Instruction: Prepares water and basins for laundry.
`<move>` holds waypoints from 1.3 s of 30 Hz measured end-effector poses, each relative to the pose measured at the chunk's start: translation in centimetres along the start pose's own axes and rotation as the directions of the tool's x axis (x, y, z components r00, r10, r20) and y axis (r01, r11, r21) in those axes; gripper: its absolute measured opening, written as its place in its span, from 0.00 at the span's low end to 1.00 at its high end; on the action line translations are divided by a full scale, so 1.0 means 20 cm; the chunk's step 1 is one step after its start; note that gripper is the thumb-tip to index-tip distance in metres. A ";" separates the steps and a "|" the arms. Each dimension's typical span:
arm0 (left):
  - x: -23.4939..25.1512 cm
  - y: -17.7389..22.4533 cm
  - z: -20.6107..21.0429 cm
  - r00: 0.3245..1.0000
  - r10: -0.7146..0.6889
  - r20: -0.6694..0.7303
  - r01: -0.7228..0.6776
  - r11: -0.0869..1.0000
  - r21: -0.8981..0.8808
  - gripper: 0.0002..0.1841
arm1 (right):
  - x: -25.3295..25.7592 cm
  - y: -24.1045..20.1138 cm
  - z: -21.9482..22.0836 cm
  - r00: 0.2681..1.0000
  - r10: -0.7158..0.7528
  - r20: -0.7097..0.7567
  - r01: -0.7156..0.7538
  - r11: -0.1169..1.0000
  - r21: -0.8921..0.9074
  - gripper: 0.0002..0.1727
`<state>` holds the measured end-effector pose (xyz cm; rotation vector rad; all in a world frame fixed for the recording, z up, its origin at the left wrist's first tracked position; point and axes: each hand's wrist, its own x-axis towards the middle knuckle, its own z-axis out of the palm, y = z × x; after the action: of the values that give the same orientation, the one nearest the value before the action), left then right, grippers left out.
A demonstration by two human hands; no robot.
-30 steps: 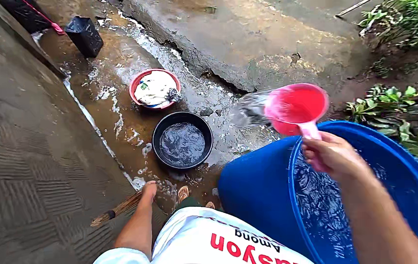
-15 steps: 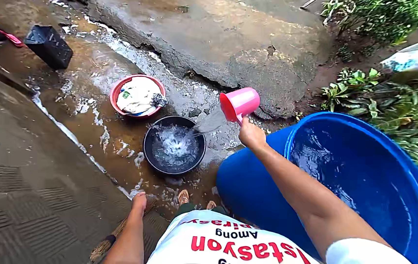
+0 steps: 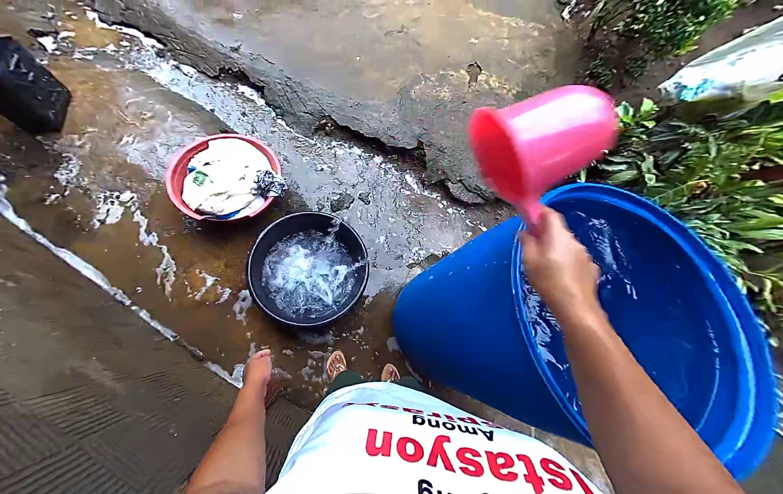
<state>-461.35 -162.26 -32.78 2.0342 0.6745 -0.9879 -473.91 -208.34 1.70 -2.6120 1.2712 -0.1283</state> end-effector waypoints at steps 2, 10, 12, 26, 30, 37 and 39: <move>0.00 0.03 0.01 1.000 0.010 0.015 -0.010 1.000 0.003 0.20 | -0.07 0.30 -0.13 0.978 0.197 -0.069 -0.195 0.980 0.038 0.31; 0.06 0.04 0.02 0.999 0.026 0.037 -0.029 0.997 0.065 0.20 | -0.32 1.19 0.08 0.721 0.689 0.075 -0.658 0.715 -0.237 0.31; 0.05 0.06 0.00 0.999 0.038 0.032 -0.040 0.996 0.074 0.20 | -0.31 1.20 0.21 0.720 0.663 0.205 -0.620 0.747 -0.239 0.33; -0.08 -0.07 -0.08 0.999 0.029 0.013 -0.029 0.998 0.056 0.22 | -0.41 1.18 0.25 0.785 0.421 0.455 -0.427 -0.165 0.889 0.15; -0.05 -0.10 -0.08 1.000 0.011 0.019 -0.012 0.999 0.051 0.22 | -0.49 1.07 0.00 0.872 0.315 0.375 -0.371 -0.075 0.926 0.17; -0.07 -0.03 -0.04 1.000 0.013 0.025 -0.012 0.999 -0.038 0.22 | -0.46 0.76 -0.33 0.947 0.095 0.308 -0.319 0.158 0.934 0.18; -0.09 -0.02 -0.04 1.000 0.016 0.026 -0.014 0.997 -0.076 0.22 | -0.43 0.63 -0.37 0.952 0.059 0.301 -0.306 0.238 0.922 0.18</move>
<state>-462.33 -161.71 -31.07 1.9544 0.6720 -0.9647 -490.20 -210.34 6.04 -1.2990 0.9085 -0.4327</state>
